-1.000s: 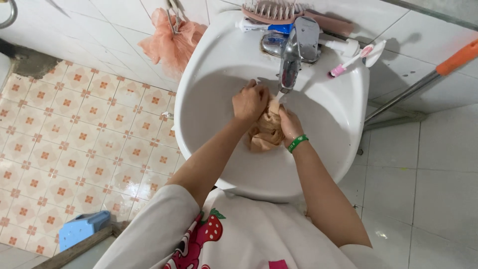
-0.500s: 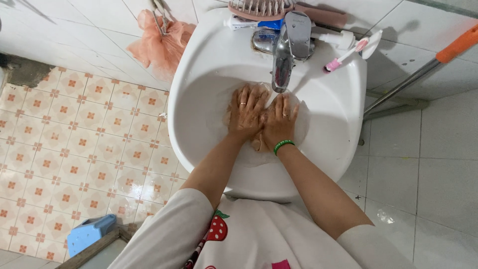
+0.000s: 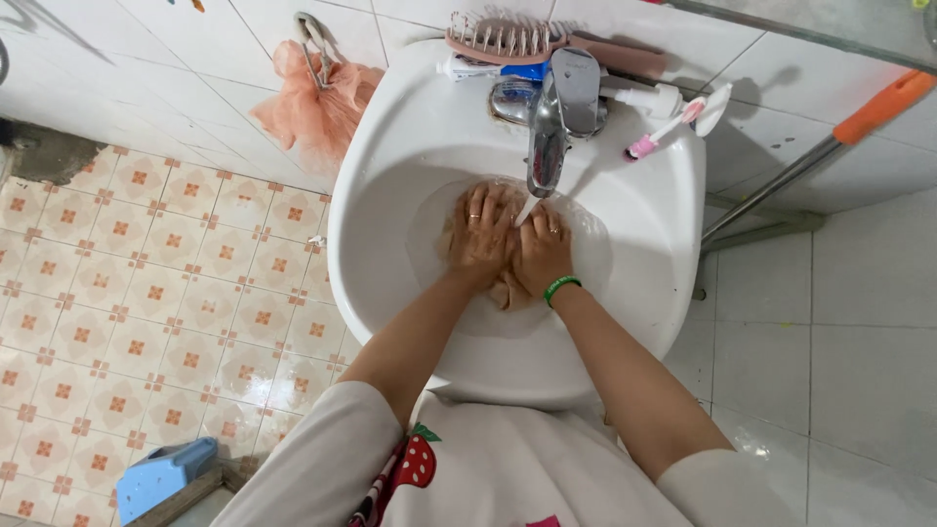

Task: Hand-washing a small tan piece of cloth in a bathroom sink with running water.

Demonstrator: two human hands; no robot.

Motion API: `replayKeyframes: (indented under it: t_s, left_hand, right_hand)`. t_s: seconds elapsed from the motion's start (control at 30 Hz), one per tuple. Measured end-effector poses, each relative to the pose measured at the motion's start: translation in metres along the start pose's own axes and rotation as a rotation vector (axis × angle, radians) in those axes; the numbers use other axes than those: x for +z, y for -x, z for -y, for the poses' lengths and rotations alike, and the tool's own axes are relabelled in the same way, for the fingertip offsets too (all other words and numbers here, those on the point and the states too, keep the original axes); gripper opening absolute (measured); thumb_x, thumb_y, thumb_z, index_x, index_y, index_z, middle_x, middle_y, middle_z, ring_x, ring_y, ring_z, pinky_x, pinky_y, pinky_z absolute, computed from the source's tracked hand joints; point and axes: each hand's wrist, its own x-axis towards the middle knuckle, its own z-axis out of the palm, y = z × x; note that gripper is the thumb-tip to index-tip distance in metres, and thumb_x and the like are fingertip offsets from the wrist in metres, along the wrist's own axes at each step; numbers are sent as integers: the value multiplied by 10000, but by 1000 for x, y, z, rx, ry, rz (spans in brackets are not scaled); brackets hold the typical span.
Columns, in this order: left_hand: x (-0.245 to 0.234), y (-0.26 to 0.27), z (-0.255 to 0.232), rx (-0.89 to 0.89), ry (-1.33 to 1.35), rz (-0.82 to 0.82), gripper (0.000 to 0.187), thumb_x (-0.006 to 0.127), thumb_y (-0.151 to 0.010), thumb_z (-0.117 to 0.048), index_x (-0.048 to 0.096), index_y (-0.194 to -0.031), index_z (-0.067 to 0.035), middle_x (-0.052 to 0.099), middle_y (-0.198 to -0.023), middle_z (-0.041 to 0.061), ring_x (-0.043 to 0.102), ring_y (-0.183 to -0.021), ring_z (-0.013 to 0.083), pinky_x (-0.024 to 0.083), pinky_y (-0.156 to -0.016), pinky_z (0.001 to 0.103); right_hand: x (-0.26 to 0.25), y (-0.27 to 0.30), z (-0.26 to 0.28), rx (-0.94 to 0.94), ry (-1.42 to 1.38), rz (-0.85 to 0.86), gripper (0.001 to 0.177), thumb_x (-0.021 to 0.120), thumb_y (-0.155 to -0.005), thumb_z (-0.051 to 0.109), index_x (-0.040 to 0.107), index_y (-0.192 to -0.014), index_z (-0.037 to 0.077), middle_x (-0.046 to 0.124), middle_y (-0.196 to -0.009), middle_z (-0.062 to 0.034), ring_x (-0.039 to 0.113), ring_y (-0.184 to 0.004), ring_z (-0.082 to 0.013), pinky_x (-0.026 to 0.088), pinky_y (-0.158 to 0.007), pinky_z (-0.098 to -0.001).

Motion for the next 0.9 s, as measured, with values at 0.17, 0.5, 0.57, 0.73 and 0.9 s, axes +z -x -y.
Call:
replayKeyframes:
  t_s: [0.17,0.5,0.57,0.73,0.9]
  left_hand:
    - [-16,-2,-19,-104,32,15,642,535,-947,-405,447,-1534,-160,325,-1579,168,204,-1507,401,84,-1240,629]
    - [-38,-2,-25,40,-103,264,581,371,-1030,-548,488,-1510,-243,225,-1680,110,80,-1563,374,-1,-1221,648]
    - [-36,-3,-22,39,-52,234,589,369,-1026,-553,507,-1505,-239,232,-1664,125,82,-1557,381,7,-1224,649]
    - [-43,-2,-4,59,72,296,600,404,-1011,-575,501,-1489,-225,245,-1659,138,103,-1537,400,31,-1208,641]
    - [-56,1,11,-282,1,323,697,466,-999,-528,291,-1617,-258,234,-1614,183,145,-1506,425,48,-1242,639]
  right_hand:
    - [-66,-19,4,236,-397,-131,159,639,-921,24,662,-1073,63,663,-1242,-131,634,-1146,-288,531,-956,-405]
    - [-206,-62,83,117,-367,-536,575,659,-958,-58,516,-1482,131,572,-1063,-95,572,-747,-169,500,-621,-302]
    - [-196,-59,78,118,-329,-513,579,656,-963,-64,524,-1485,150,583,-1051,-70,585,-752,-154,512,-641,-302]
    - [-185,-38,68,48,-237,-466,607,634,-973,-77,527,-1515,174,585,-1084,-42,625,-848,-147,542,-711,-314]
    - [-144,-5,60,323,-588,-431,535,674,-1007,11,473,-1487,135,615,-1313,-80,629,-1058,-244,536,-951,-396]
